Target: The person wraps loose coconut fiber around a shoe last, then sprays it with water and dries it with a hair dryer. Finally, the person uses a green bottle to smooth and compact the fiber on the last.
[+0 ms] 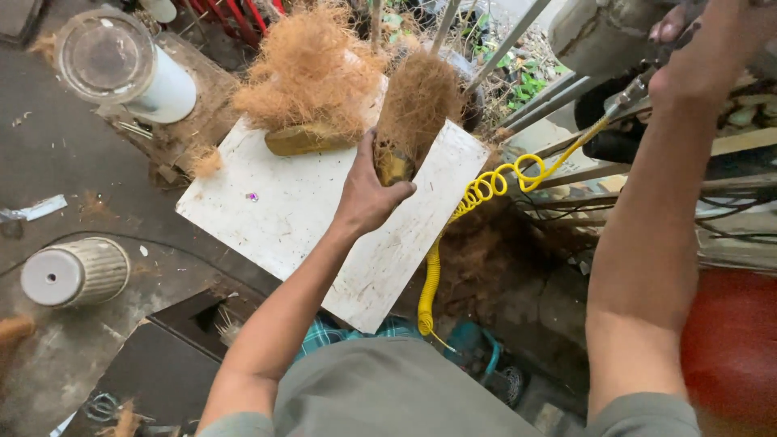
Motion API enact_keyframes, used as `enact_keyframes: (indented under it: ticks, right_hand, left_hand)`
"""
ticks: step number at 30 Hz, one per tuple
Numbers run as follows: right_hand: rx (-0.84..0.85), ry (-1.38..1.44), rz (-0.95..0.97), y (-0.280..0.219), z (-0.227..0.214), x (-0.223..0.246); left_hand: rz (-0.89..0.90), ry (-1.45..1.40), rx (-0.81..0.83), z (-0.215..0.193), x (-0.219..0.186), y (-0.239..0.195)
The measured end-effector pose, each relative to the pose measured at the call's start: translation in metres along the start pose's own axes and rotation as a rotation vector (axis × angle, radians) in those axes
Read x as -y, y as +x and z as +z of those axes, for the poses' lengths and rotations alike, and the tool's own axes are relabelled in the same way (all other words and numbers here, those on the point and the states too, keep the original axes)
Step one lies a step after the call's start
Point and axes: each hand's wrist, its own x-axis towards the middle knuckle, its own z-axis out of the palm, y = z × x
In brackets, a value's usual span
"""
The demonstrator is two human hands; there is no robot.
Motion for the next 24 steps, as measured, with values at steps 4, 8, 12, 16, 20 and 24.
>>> enact_keyframes:
  ticks: [4,8,12,16,20,24]
  right_hand:
    - [-0.034,-0.054,-0.068,-0.068,0.044,0.085]
    - [-0.112,-0.017,0.086,-0.157,0.045,0.086]
    - [-0.126,-0.263,0.324,-0.23,0.061,0.096]
    - [-0.003,-0.305,0.354,-0.266,0.08,0.1]
    - [-0.037,-0.272,0.465,-0.275,0.084,0.098]
    - [-0.046,-0.282,0.48,-0.276,0.086,0.096]
  left_hand:
    - [0.138,-0.006,-0.007,0.003,-0.007,0.023]
    - [0.264,0.069,-0.02,0.007,0.001,0.05]
    - [0.307,0.18,0.008,0.014,0.0,0.067]
    - [0.307,0.291,0.032,0.014,0.0,0.075]
    - [0.32,0.329,0.063,0.016,0.008,0.081]
    - [0.325,0.345,0.065,0.019,0.011,0.081]
